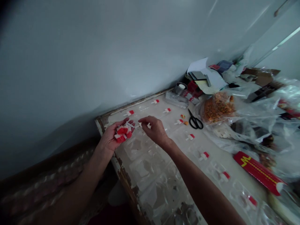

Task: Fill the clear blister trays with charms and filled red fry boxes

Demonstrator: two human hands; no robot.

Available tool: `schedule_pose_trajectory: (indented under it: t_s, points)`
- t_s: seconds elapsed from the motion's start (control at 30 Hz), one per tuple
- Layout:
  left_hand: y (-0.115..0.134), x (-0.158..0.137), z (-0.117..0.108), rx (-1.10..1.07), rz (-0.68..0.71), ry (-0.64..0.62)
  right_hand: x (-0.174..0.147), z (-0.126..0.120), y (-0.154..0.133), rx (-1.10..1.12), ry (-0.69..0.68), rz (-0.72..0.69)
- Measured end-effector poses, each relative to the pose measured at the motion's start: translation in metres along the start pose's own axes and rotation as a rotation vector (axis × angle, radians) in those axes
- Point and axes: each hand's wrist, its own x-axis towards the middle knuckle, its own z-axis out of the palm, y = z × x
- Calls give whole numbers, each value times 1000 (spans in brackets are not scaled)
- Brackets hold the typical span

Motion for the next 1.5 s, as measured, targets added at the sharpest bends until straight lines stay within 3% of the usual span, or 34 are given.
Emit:
schedule_pose_trajectory:
  t_s: [0.1,0.17,0.23,0.3,0.43,0.53,0.6,0.73,0.8,0.87,1.0,1.1,1.3,1.4,1.5]
  points:
    - [-12,-3,4,-30,-33,-47,-28,-4,-16,300,-51,193]
    - [-21,-7,6,-42,-46,-96,-48,-4,-20,397,43,242]
    - [-29,-10,7,-43,-59,-136,-66,-6,-21,318,149,141]
    - [-37,-11,9,-31,-81,-175,-77,-11,-22,95,174,-64]
    - [-54,-14,13,15,-164,-220,-87,-24,-32,-386,7,-373]
    - [-64,-17,12,40,-221,-186,-96,-34,-44,-398,-110,-453]
    - [-63,-19,9,22,-240,-149,-103,-45,-46,-183,7,-343]
    - [-40,-21,4,-52,-174,-64,-109,-70,-22,333,485,268]
    - [-24,-22,3,-78,-94,-47,-105,-73,0,527,509,501]
    - [-14,-23,3,-98,-30,-53,-98,-64,18,645,433,624]
    - [-15,-27,2,-81,-27,-74,-83,-26,33,668,348,656]
    - [-26,-28,1,-67,-42,-67,-78,-8,35,539,338,654]
    - [-39,-24,3,-69,-96,-87,-74,-10,41,-204,209,488]
    - [-41,-23,4,-17,-133,-96,-70,-13,41,-377,99,459]
    - [-44,-24,4,57,-145,-81,-65,-22,29,-380,62,414]
